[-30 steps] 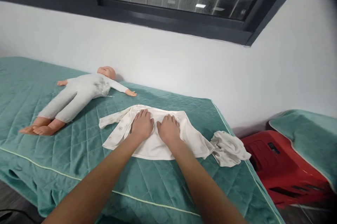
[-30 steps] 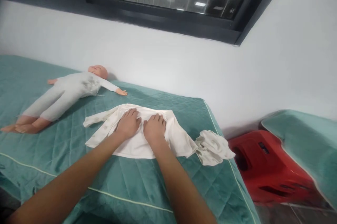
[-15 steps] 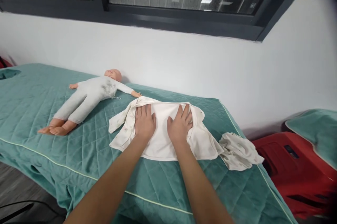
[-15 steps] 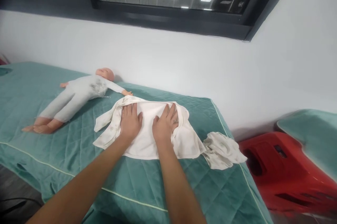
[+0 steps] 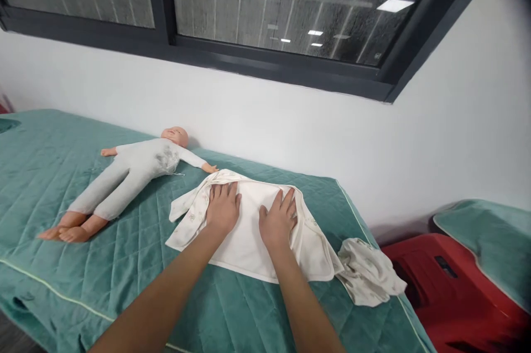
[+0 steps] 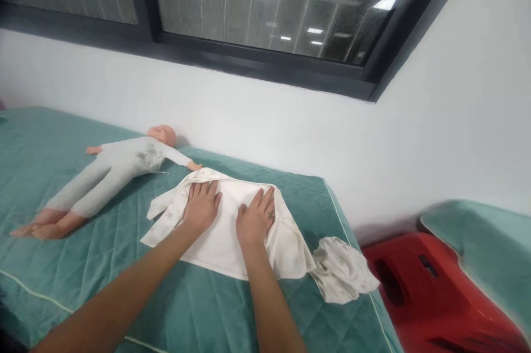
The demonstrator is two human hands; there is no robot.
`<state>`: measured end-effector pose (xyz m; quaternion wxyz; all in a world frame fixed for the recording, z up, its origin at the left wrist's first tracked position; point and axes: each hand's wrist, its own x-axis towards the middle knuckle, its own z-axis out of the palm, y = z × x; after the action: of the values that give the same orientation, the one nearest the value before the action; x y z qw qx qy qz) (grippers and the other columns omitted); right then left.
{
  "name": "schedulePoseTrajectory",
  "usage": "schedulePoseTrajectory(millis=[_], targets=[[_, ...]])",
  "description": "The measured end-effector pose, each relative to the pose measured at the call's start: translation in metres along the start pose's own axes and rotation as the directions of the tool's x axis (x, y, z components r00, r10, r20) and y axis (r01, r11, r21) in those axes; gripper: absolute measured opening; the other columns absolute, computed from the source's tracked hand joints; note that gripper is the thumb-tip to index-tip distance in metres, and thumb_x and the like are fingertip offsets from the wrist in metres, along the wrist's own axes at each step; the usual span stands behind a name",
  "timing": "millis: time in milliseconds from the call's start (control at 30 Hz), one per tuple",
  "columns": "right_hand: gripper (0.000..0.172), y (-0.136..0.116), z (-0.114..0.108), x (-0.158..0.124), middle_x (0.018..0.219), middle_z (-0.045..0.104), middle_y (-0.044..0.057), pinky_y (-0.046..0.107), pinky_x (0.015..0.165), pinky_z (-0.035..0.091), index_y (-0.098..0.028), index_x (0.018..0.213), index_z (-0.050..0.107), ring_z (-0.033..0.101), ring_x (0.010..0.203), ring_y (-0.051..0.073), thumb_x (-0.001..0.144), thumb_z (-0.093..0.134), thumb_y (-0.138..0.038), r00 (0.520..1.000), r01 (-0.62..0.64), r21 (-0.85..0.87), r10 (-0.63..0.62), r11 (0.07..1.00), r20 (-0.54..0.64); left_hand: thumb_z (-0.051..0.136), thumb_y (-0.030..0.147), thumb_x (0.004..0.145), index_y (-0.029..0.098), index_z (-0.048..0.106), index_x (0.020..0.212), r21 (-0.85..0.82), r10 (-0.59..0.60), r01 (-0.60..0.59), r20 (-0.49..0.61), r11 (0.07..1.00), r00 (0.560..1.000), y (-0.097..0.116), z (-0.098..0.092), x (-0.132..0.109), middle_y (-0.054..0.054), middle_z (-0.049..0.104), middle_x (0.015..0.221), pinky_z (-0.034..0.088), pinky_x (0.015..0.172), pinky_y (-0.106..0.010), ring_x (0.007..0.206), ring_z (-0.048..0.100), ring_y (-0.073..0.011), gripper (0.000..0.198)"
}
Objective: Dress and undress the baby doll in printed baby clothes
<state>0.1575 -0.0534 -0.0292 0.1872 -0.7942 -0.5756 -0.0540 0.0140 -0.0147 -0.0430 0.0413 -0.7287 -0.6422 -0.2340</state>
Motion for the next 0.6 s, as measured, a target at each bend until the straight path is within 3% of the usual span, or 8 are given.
schedulePoseTrajectory(millis=[100,233,367,433,600], targets=[[0.07,0.004,0.006,0.026,0.162,-0.006,0.015,0.056,0.104,0.037,-0.009,0.154,0.021,0.018,0.144,0.04,0.092,0.04,-0.037,0.999,-0.011,-0.036,0.012,0.999,0.033,0.028,0.037,0.099,0.019,0.042,0.146,-0.032,0.013,-0.012,0.037,0.999,0.999,0.002,0.009,0.025,-0.013,0.048,0.144,0.024,0.117,-0.05,0.133,0.039,-0.0326,0.052],[0.071,0.01,0.028,0.058,0.162,-0.007,0.016,0.056,0.106,0.035,-0.007,0.154,0.019,0.013,0.146,0.039,0.093,0.038,-0.039,0.995,-0.054,-0.054,0.059,0.997,0.086,0.027,0.038,0.099,0.015,0.038,0.148,-0.088,-0.014,0.026,0.135,0.996,0.991,0.008,0.038,0.052,-0.013,0.046,0.147,0.03,0.113,-0.048,0.136,0.036,-0.0327,0.055],[0.071,0.014,0.049,0.07,0.161,-0.007,0.021,0.046,0.116,0.024,0.0,0.153,0.016,0.013,0.147,0.035,0.095,0.034,-0.038,0.996,0.03,0.028,-0.032,0.999,0.078,0.026,0.041,0.099,0.014,0.037,0.148,-0.109,-0.084,0.106,0.188,0.988,0.978,0.01,0.061,0.064,-0.014,0.048,0.146,0.034,0.111,-0.05,0.133,0.041,-0.0336,0.058],[0.072,0.016,0.052,0.072,0.161,-0.008,0.022,0.041,0.118,0.021,0.001,0.152,0.015,0.016,0.147,0.035,0.095,0.036,-0.036,0.995,0.072,0.08,-0.076,0.994,0.056,0.025,0.042,0.099,0.015,0.036,0.149,-0.106,-0.11,0.131,0.186,0.986,0.976,0.011,0.065,0.067,-0.015,0.047,0.147,0.035,0.11,-0.05,0.133,0.041,-0.0341,0.058],[0.071,0.024,0.049,0.078,0.162,-0.008,0.018,0.042,0.117,0.023,-0.006,0.154,0.015,0.02,0.146,0.035,0.093,0.04,-0.034,0.998,0.044,0.175,-0.052,0.984,0.039,0.025,0.042,0.099,0.017,0.038,0.148,-0.09,-0.127,0.142,0.152,0.986,0.98,0.011,0.064,0.07,-0.014,0.049,0.145,0.034,0.11,-0.049,0.131,0.044,-0.0343,0.057]])
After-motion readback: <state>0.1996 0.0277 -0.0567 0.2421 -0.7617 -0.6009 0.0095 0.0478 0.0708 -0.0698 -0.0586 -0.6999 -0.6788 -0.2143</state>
